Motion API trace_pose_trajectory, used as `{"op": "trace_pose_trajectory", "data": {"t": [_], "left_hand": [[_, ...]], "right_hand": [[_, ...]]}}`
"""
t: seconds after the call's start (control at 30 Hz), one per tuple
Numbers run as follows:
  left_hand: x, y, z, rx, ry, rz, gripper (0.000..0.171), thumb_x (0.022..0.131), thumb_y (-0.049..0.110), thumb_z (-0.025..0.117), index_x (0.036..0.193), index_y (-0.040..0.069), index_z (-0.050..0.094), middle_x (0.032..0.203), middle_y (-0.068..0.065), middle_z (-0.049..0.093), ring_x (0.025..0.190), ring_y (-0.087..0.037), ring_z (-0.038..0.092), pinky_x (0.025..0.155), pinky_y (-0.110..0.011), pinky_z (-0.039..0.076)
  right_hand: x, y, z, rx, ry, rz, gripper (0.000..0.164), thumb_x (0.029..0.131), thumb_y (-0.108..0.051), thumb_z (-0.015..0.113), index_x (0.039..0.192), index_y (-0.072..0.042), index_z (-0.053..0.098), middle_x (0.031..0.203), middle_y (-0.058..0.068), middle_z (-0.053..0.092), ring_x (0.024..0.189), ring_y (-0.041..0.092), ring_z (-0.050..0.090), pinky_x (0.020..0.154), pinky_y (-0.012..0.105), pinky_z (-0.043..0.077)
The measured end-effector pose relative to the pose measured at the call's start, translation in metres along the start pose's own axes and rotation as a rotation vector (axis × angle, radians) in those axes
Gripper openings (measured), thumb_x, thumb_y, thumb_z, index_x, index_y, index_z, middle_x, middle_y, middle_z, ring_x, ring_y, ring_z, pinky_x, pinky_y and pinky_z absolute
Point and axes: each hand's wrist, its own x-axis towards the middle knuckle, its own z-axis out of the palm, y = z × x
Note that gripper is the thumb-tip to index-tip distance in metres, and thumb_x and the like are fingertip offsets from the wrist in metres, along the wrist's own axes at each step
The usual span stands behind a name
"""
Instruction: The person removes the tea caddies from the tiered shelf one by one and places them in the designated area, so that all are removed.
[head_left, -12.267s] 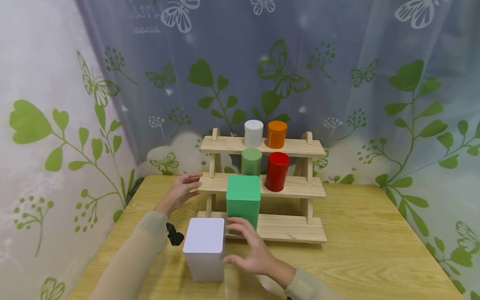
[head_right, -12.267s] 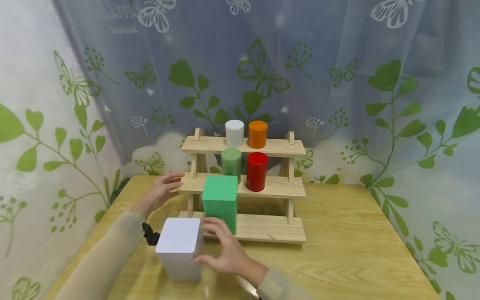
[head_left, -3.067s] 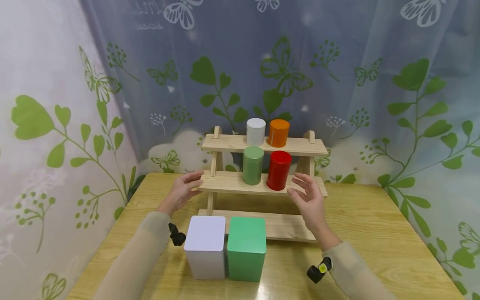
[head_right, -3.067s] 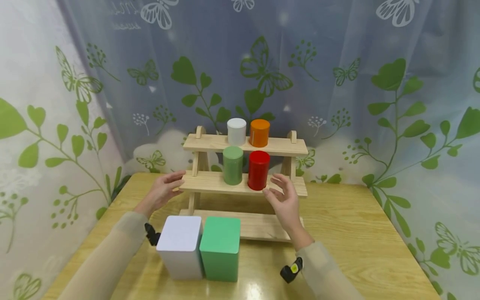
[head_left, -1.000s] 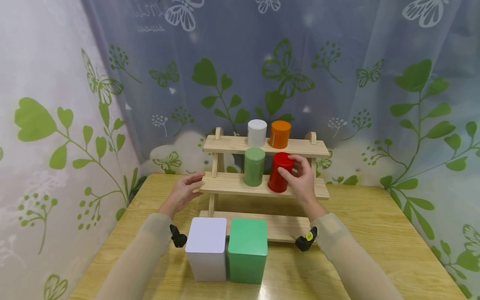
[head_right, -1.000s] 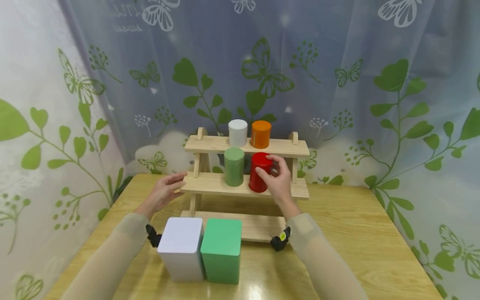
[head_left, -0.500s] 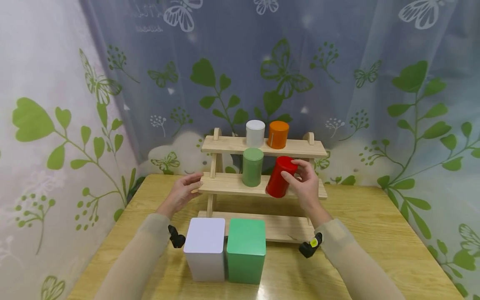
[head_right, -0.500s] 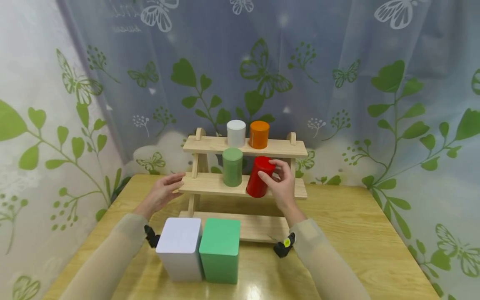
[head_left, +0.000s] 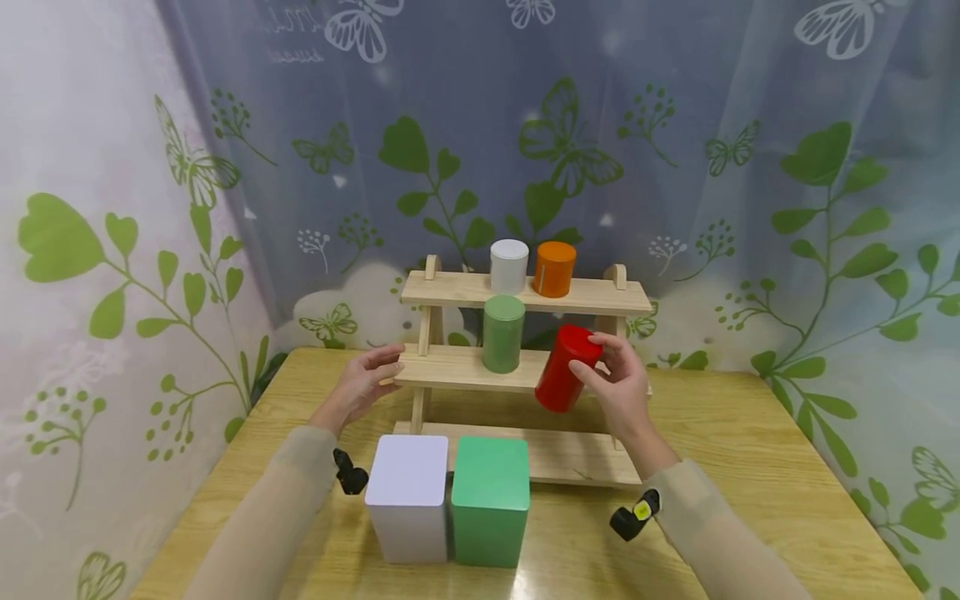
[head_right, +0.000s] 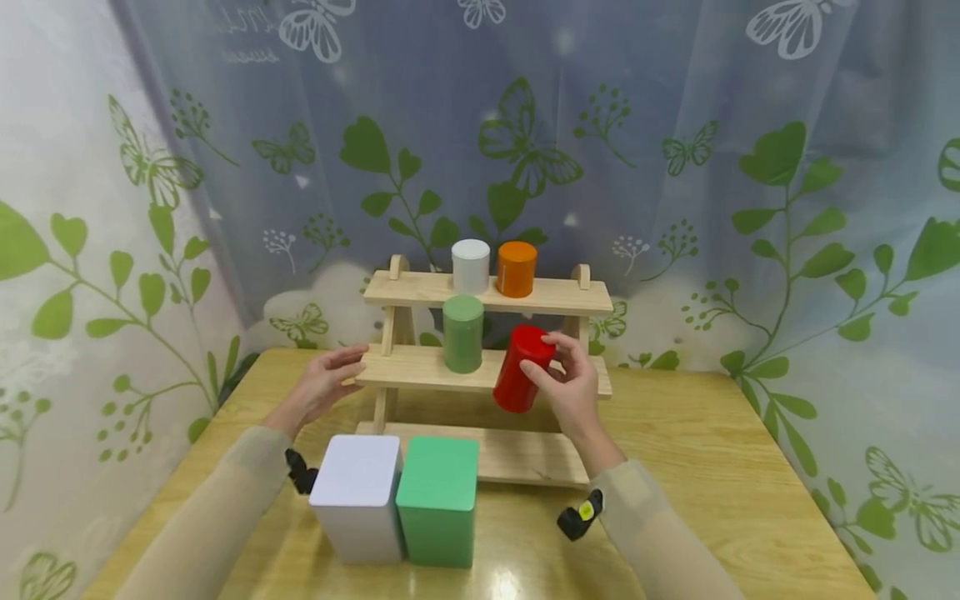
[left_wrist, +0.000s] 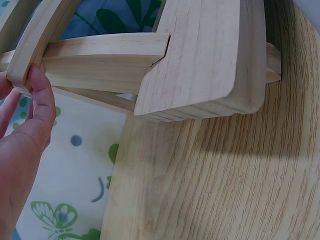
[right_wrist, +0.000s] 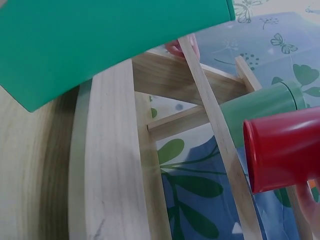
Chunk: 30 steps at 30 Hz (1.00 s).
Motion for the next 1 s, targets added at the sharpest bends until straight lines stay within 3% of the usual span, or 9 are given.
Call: {"op": "trace_pose_trajectory", "data": {"t": [0.23,0.5,0.83,1.0], "left_hand": [[-0.001,0.002,0.002,-0.019,0.004,-0.008,0.047,0.092,0.006,0.058,0.136,0.001,0.044,0.131,-0.013,0.042,0.102,-0.019,0.053,0.098,-0.055,0.031],[0.001,0.001,0.000,-0.028,-0.007,-0.005,0.050,0.091,0.006,0.059,0.137,-0.002,0.041,0.130,-0.016,0.041,0.099,-0.018,0.054,0.089,-0.043,0.044],[-0.002,0.003,0.000,-0.017,-0.007,0.000,0.050,0.091,0.009,0.061,0.137,-0.001,0.043,0.128,-0.014,0.043,0.099,-0.018,0.054,0.090,-0.046,0.042],[-0.002,0.003,0.001,-0.009,0.010,-0.004,0.048,0.091,0.008,0.060,0.136,0.001,0.045,0.126,-0.011,0.045,0.101,-0.019,0.053,0.083,-0.039,0.047]], "right_hand": [[-0.016,-0.008,-0.004,-0.008,-0.060,-0.008,0.039,0.081,0.008,0.066,0.116,0.008,0.048,0.120,0.012,0.050,0.099,0.023,0.056,0.082,0.029,0.049],[-0.031,-0.011,-0.010,-0.058,-0.166,-0.055,0.038,0.082,0.011,0.063,0.116,0.010,0.046,0.121,0.013,0.052,0.100,0.023,0.057,0.082,0.031,0.049],[-0.052,-0.012,-0.014,-0.113,-0.185,-0.067,0.039,0.079,0.015,0.064,0.115,0.010,0.049,0.120,0.014,0.053,0.099,0.021,0.059,0.083,0.031,0.049],[-0.059,-0.011,-0.015,-0.115,-0.210,-0.101,0.039,0.077,0.017,0.063,0.114,0.011,0.049,0.119,0.015,0.053,0.097,0.020,0.060,0.081,0.030,0.050]]}}
